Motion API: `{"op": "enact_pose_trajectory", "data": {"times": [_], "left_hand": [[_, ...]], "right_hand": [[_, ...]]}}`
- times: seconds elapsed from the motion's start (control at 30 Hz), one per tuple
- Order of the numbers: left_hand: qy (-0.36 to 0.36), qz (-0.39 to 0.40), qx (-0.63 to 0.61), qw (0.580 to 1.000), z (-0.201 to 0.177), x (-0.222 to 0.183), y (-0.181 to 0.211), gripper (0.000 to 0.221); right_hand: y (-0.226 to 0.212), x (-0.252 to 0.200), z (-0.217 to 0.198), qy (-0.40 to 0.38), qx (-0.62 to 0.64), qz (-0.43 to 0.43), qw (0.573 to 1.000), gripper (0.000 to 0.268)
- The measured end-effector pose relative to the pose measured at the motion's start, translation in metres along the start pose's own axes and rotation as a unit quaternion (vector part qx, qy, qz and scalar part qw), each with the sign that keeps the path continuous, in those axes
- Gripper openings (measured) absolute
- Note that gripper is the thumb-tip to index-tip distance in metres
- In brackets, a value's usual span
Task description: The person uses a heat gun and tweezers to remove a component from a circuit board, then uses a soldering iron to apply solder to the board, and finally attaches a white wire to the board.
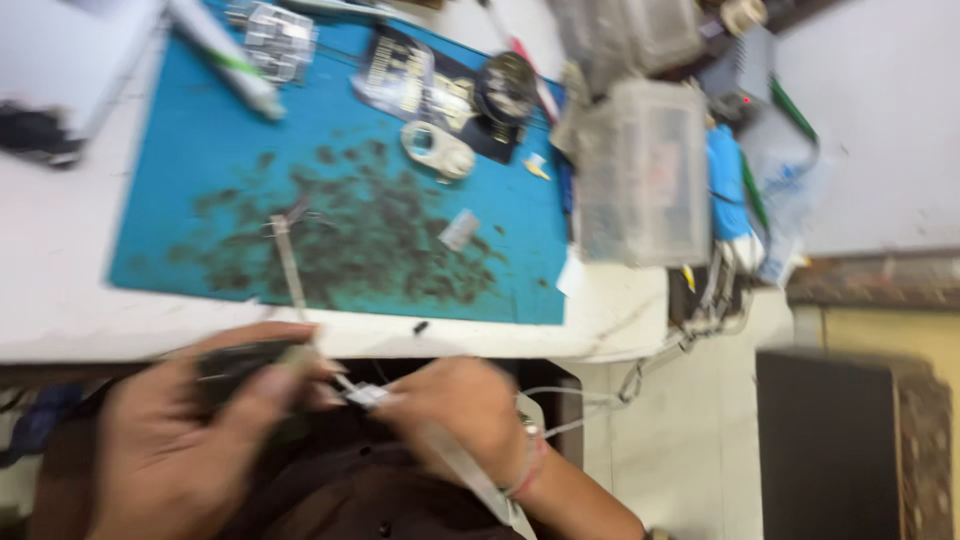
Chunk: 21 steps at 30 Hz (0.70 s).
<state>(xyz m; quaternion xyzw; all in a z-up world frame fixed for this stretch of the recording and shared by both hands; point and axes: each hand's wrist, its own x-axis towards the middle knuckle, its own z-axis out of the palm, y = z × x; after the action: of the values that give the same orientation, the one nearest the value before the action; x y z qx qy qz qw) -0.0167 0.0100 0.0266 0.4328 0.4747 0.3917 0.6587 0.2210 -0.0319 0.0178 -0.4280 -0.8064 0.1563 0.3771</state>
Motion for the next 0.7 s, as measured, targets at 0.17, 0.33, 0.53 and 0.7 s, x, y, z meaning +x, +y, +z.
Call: {"op": "enact_pose_trajectory", "data": {"times": [0.17,0.33,0.53,0.7], "left_hand": [[0.048,-0.037,-0.032,0.998,-0.008,0.000,-0.016,0.034],[-0.038,-0.068,-0.006,0.997,0.009,0.001,-0.062,0.037],[-0.062,-0.145,-0.012,0.987,0.026,0.004,-0.070,0.037],[-0.069,-0.120,-0.002,0.990,0.037,0.006,-0.064,0.037]], "right_hand": [[0.001,0.005,-0.019,-0.056,-0.061,-0.044,0.996,0.028],[0.018,-0.040,-0.055,0.125,-0.172,0.095,0.972,0.020],[0.067,-0.071,-0.101,0.335,-0.242,0.312,0.856,0.053],[0.086,-0.045,-0.099,0.241,-0.242,0.279,0.898,0.078]]}}
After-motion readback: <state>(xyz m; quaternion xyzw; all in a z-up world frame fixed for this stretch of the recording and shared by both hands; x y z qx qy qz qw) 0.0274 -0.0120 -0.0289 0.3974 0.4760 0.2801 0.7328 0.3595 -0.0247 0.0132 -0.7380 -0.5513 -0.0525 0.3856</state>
